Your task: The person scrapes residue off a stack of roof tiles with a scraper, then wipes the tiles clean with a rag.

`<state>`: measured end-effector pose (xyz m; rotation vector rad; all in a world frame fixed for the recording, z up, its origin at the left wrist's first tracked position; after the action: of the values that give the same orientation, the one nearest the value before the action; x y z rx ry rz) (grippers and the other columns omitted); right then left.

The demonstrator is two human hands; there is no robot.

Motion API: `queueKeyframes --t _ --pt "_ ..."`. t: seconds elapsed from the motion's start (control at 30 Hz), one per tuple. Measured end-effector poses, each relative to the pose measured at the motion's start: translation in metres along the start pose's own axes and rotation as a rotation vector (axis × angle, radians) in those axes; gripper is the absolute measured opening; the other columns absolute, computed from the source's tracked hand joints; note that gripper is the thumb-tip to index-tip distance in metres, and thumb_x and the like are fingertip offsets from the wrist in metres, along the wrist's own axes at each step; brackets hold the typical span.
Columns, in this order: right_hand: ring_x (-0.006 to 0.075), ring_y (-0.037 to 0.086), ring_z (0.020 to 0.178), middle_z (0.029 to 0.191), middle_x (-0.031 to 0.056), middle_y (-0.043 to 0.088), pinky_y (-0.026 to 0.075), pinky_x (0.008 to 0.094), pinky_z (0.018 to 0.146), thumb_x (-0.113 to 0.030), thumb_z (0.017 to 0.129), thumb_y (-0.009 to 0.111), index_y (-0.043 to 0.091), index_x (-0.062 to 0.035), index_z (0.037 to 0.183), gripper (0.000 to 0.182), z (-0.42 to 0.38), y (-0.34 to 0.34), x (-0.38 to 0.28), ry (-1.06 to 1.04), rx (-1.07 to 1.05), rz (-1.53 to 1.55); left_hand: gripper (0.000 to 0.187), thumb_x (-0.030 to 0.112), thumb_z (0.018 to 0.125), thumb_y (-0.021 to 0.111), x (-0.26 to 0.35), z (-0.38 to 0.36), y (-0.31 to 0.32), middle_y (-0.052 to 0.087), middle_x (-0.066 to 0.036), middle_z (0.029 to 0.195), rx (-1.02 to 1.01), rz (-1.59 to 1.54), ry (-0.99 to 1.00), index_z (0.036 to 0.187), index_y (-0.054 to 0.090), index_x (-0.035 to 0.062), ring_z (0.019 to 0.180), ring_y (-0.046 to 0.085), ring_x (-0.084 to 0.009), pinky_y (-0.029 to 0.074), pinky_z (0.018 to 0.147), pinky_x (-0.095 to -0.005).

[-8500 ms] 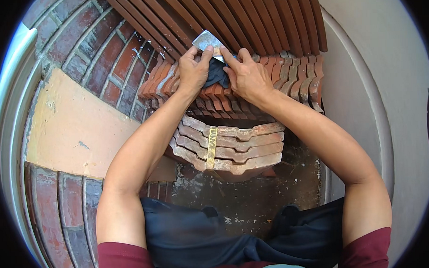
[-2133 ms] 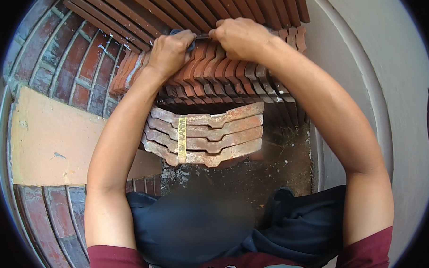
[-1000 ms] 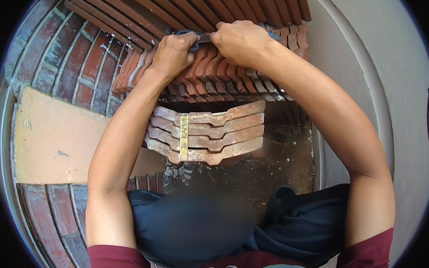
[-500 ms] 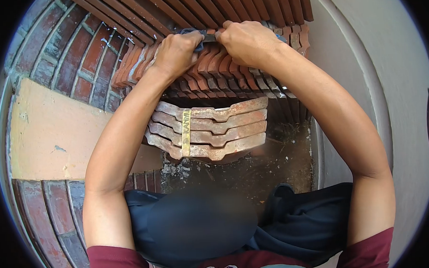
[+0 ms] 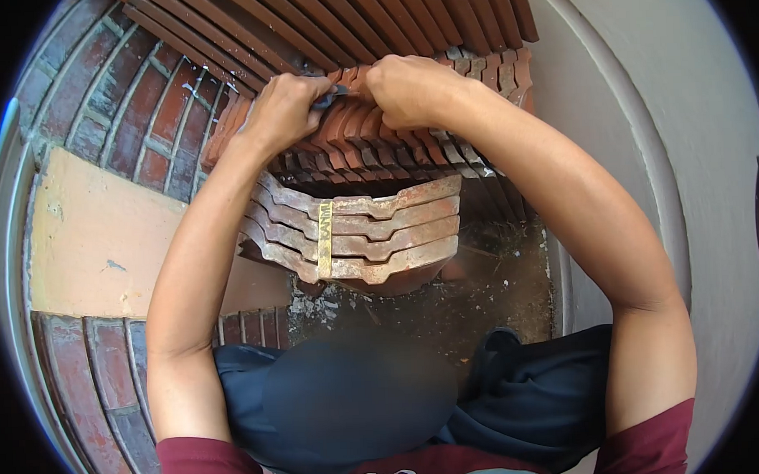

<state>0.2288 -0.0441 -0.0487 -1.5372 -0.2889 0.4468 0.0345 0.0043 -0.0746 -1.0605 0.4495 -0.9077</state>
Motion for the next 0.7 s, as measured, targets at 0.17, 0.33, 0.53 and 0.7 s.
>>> queueKeyframes --t 0.17,0.33,0.53,0.7 --pt "0.0352 0.073 0.099 0.105 0.0209 0.074 0.059 0.0437 0.085 -0.008 0.084 0.064 0.075 0.0002 0.101 0.023 -0.001 0.023 0.017 -0.021 0.271 -0.121 0.032 -0.004 0.077 0.066 -0.004 0.014 0.017 0.068 -0.023 0.098 0.029 0.093 0.008 0.108 0.068 0.0035 0.092 0.067 -0.043 0.055 0.076 -0.0461" --pt "0.0351 0.073 0.099 0.102 0.0206 0.075 0.06 0.0436 0.085 -0.009 0.086 0.062 0.076 -0.0012 0.102 0.023 -0.002 0.022 0.019 0.024 0.21 -0.137 0.03 -0.005 0.077 0.065 -0.014 0.027 0.036 0.067 -0.023 0.095 0.053 0.018 0.022 0.106 0.067 0.0033 0.091 0.065 -0.0442 0.055 0.074 -0.0465" --pt "0.0369 0.071 0.099 0.108 0.0213 0.071 0.058 0.0461 0.087 -0.006 0.082 0.065 0.071 -0.0006 0.109 0.028 -0.01 0.009 0.019 -0.014 0.089 -0.036 0.024 -0.002 0.076 0.066 -0.002 0.022 0.024 0.07 -0.021 0.088 -0.075 0.11 0.03 0.099 0.068 0.0061 0.087 0.068 -0.0428 0.056 0.074 -0.0502" --pt "0.0377 0.071 0.098 0.111 0.0222 0.068 0.058 0.045 0.086 -0.006 0.084 0.064 0.069 -0.0005 0.111 0.029 -0.007 0.024 0.027 -0.012 0.228 -0.11 0.032 -0.003 0.075 0.069 -0.005 0.017 0.03 0.071 -0.016 0.102 0.201 0.067 0.186 0.105 0.068 0.0058 0.088 0.069 -0.0401 0.058 0.075 -0.0478"
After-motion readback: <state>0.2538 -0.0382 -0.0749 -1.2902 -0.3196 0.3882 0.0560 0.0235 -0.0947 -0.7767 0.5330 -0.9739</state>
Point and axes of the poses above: each hand's wrist, its own z-axis towards the middle knuckle, its own y-axis out of the palm, x = y × z, the point moved 2 cm from there along z, towards the middle knuckle
